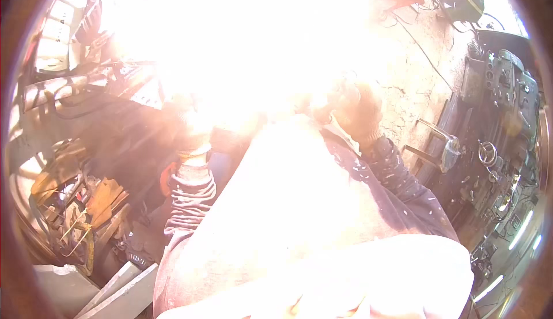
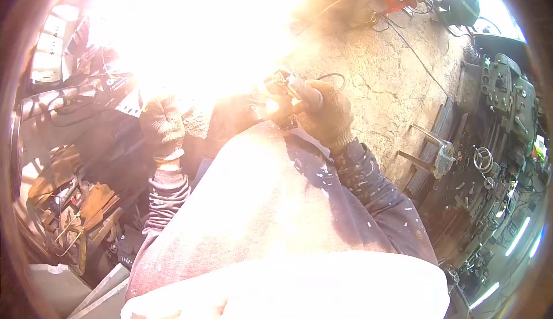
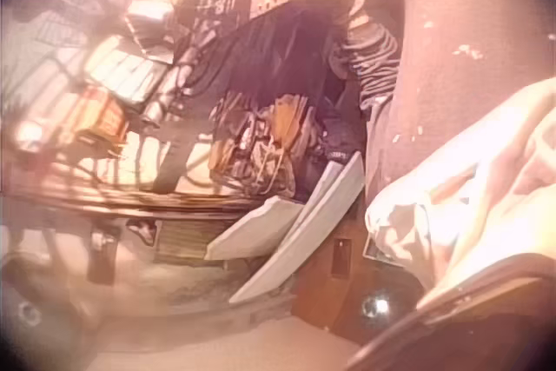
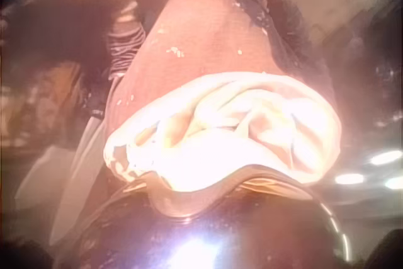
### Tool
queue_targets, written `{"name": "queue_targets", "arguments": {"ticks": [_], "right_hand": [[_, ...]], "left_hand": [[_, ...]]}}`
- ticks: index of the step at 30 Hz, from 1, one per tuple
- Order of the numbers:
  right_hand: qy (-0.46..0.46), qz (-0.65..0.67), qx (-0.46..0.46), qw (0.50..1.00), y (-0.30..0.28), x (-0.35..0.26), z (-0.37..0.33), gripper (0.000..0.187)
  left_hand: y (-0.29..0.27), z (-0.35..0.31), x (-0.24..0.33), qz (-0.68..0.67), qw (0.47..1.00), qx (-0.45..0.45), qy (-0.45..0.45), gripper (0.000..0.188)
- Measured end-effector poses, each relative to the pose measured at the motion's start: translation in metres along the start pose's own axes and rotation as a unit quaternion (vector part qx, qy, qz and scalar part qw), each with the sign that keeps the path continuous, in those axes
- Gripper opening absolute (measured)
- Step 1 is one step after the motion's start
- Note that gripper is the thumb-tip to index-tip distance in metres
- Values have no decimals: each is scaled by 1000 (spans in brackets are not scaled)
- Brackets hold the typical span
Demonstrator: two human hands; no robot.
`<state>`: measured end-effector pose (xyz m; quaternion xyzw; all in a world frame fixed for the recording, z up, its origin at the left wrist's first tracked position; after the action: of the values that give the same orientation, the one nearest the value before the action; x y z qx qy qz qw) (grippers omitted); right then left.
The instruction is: The person uses a welder wand to weld metal rods onto a circular metal frame on a workshop workbench.
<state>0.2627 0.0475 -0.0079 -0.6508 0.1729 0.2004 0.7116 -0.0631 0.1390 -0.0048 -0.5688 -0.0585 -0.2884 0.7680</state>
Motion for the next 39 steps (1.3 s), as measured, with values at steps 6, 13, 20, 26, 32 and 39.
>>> {"name": "queue_targets", "arguments": {"ticks": [6, 13, 20, 26, 32, 39], "right_hand": [[-22, 200, 3, 979, 3, -1, 6, 60], [-82, 95, 65, 990, -7, -1, -3, 60], [50, 259, 72, 962, 8, 28, -15, 39], [138, 358, 73, 920, 9, 45, -19, 41], [141, 354, 49, 923, -7, 61, -12, 42], [94, 394, -70, 912, -10, 103, 20, 46]], "left_hand": [[-3, 2, 5, -36, 999, 6, -22, 12], [-4, 17, 13, -6, 999, -22, 37, 16], [1, 11, -1, -29, 999, -11, 17, 16], [-2, 12, 5, -40, 999, -14, 6, 16], [0, 13, 6, -20, 1000, -15, -13, 20], [-4, -4, 32, 77, 989, 11, -126, 23]]}}
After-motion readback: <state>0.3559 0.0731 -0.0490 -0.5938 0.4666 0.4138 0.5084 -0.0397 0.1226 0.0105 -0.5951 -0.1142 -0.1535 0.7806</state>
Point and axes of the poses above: each hand's wrist, its own z-axis towards the middle knuckle, its own y-axis out of the palm, x = y × z, the point moved 8 cm from there along z, towards the middle knuckle, and after that the axes turned 9 degrees about -x, right-handed, at the moved point
